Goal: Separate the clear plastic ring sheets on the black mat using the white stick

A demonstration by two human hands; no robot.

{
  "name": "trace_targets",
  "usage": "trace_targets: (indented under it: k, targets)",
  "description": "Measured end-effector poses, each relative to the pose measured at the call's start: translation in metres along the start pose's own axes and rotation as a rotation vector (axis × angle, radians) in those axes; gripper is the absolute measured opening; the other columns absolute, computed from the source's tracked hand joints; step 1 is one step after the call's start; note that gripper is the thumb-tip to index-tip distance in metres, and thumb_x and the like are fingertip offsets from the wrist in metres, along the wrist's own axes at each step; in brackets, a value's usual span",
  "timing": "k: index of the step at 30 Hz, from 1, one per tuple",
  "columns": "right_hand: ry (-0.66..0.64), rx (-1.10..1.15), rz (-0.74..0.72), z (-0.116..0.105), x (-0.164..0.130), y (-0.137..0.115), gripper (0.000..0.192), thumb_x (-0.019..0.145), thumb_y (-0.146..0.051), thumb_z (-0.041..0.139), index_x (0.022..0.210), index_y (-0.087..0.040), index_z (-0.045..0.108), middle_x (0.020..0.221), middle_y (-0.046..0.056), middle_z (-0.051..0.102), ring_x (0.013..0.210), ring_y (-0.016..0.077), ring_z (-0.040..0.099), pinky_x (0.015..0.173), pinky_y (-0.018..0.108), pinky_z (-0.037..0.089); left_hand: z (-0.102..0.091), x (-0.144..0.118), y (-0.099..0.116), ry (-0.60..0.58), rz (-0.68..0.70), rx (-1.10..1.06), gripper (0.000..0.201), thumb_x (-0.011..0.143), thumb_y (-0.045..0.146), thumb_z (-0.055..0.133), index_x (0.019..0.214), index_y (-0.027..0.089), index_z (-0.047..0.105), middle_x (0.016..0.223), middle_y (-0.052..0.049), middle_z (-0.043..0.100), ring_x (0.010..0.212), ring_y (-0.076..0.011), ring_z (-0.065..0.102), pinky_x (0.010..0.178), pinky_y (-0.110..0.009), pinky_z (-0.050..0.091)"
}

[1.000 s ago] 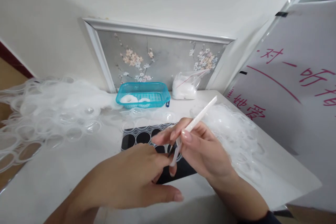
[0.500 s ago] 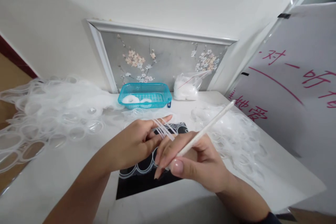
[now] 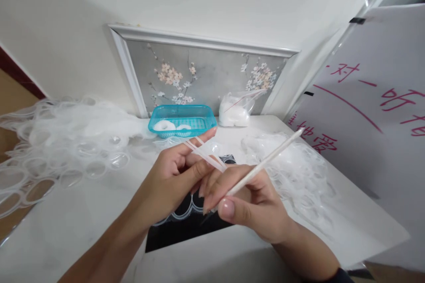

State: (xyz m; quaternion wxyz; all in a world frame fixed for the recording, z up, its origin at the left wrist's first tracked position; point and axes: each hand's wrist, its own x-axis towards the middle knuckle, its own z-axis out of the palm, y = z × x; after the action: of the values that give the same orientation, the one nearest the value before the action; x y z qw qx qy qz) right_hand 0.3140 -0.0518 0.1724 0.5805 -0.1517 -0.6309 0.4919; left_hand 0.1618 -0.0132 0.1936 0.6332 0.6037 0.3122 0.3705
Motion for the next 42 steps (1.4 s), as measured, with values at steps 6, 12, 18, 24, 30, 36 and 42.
trace_targets:
  k: [6, 12, 18, 24, 30, 36, 42]
  targets:
    - [-0.006, -0.142, -0.096, 0.001, 0.002, -0.009, 0.01, 0.087, -0.023, 0.063, 0.082, -0.018, 0.071, 0.076, 0.003, 0.068, 0.076, 0.0152, 0.063, 0.078, 0.033, 0.053, 0.021, -0.004, -0.003, 0.209, 0.05, -0.394, 0.052, 0.074, 0.028, 0.076, 0.124, 0.03, 0.062, 0.063, 0.006, 0.055, 0.047, -0.003, 0.045, 0.046, -0.011, 0.039]
    - [-0.055, -0.325, -0.17, 0.001, 0.006, -0.013, 0.014, 0.089, -0.025, 0.061, 0.078, -0.018, 0.067, 0.073, 0.002, 0.069, 0.076, 0.0156, 0.065, 0.095, 0.038, 0.046, 0.031, -0.015, 0.001, 0.332, 0.154, -0.517, 0.043, 0.07, 0.012, 0.07, 0.108, 0.032, 0.072, 0.108, 0.004, 0.069, 0.087, -0.0101, 0.064, 0.075, -0.012, 0.052]
    - [-0.038, -0.476, -0.261, 0.003, 0.002, -0.014, 0.011, 0.09, -0.024, 0.059, 0.085, -0.02, 0.068, 0.075, 0.0, 0.073, 0.074, 0.0143, 0.068, 0.109, 0.041, 0.037, 0.035, -0.027, 0.0, 0.343, 0.188, -0.536, 0.046, 0.072, 0.008, 0.057, 0.109, 0.033, 0.071, 0.133, 0.009, 0.058, 0.114, -0.0174, 0.06, 0.08, -0.014, 0.054]
    - [-0.09, -0.484, -0.242, 0.009, 0.0, -0.013, 0.011, 0.088, -0.021, 0.06, 0.095, -0.021, 0.069, 0.082, 0.003, 0.075, 0.079, 0.017, 0.071, 0.108, 0.041, 0.04, 0.038, -0.03, -0.002, 0.503, 0.232, -0.533, 0.05, 0.081, 0.004, 0.056, 0.107, 0.046, 0.068, 0.134, 0.019, 0.055, 0.126, -0.0161, 0.052, 0.09, -0.016, 0.053]
    - [-0.123, -0.537, -0.29, 0.01, 0.0, -0.009, 0.016, 0.086, -0.016, 0.062, 0.1, -0.02, 0.069, 0.082, 0.004, 0.076, 0.084, 0.0186, 0.07, 0.106, 0.043, 0.039, 0.039, -0.02, -0.011, 0.497, 0.305, -0.584, 0.022, 0.092, 0.042, 0.054, 0.108, 0.051, 0.066, 0.137, 0.015, 0.053, 0.132, -0.0217, 0.044, 0.094, -0.027, 0.054]
    - [0.016, -0.44, -0.238, 0.0, -0.006, -0.014, 0.023, 0.086, -0.014, 0.061, 0.106, -0.023, 0.07, 0.084, 0.002, 0.076, 0.07, 0.0169, 0.07, 0.098, 0.044, 0.046, 0.013, -0.018, 0.011, 0.453, 0.343, -0.613, 0.049, 0.083, 0.075, 0.041, 0.105, 0.043, 0.07, 0.13, 0.01, 0.06, 0.136, -0.0221, 0.038, 0.093, -0.022, 0.053]
    - [0.17, -0.423, -0.223, -0.015, -0.006, -0.013, 0.018, 0.09, -0.02, 0.059, 0.101, -0.025, 0.072, 0.083, 0.002, 0.075, 0.072, 0.0188, 0.068, 0.094, 0.045, 0.048, -0.008, -0.022, 0.023, 0.238, 0.308, -1.013, 0.065, 0.091, 0.067, 0.033, 0.144, 0.029, 0.04, 0.13, -0.002, 0.061, 0.126, -0.0181, 0.05, 0.097, -0.021, 0.049]
